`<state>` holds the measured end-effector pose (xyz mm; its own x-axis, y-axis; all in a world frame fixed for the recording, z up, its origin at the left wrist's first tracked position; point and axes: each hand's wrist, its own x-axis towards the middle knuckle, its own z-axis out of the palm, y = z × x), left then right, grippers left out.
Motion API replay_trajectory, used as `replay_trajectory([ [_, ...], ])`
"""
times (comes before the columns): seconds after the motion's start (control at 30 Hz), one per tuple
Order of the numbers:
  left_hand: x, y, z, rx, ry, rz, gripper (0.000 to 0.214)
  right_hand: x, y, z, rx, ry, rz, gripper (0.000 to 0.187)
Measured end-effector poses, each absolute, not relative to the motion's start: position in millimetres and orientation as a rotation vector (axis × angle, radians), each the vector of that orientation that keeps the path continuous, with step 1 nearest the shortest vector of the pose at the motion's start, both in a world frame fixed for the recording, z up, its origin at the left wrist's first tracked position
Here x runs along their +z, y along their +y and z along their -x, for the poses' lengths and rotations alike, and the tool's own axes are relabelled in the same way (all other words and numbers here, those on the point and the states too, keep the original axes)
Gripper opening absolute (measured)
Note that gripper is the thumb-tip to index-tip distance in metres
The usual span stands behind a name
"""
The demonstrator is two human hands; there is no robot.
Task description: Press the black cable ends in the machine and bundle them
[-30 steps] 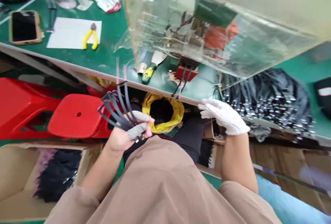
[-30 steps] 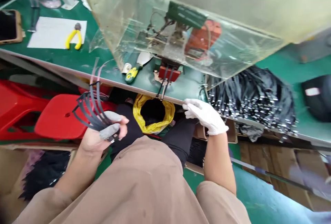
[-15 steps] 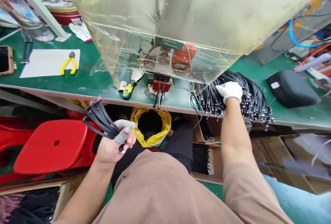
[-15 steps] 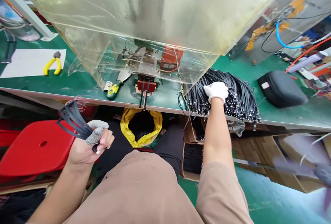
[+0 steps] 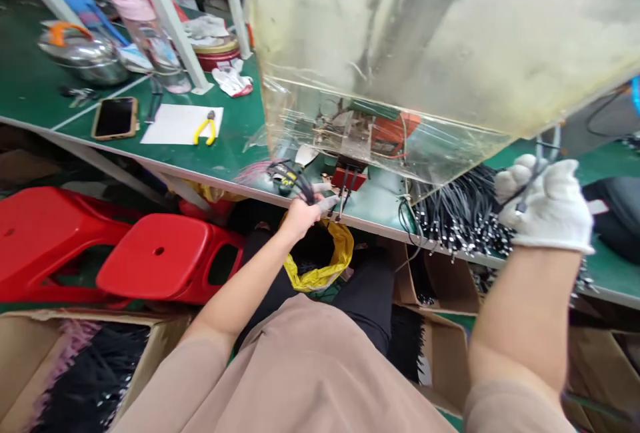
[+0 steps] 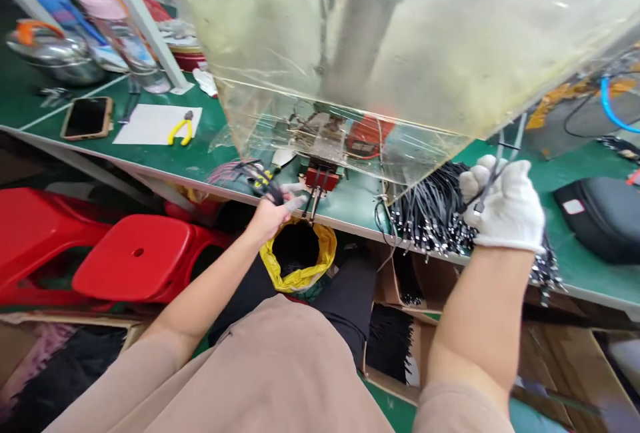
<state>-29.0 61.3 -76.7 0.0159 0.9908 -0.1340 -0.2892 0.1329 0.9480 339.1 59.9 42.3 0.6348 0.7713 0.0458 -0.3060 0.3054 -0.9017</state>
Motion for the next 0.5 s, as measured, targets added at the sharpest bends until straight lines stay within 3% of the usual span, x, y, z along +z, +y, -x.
replay_trajectory([
  [0.17,-77.8,85.0,1.7,1.008,1.078,-1.098,0.053,50.9,28.4,-313.6,0.912,-0.504,0.724,0.047],
  [0.37,-70.5,59.6,-4.1,0.802,1.014,-1.209,0.045,50.0,10.8,-282.4,0.947,-0.579,0.776,0.057],
  [0.5,-64.1,37.7,-2.1,0.834,1.003,-1.22,0.054,47.7,5.5,-268.9,0.919,-0.674,0.786,0.03],
])
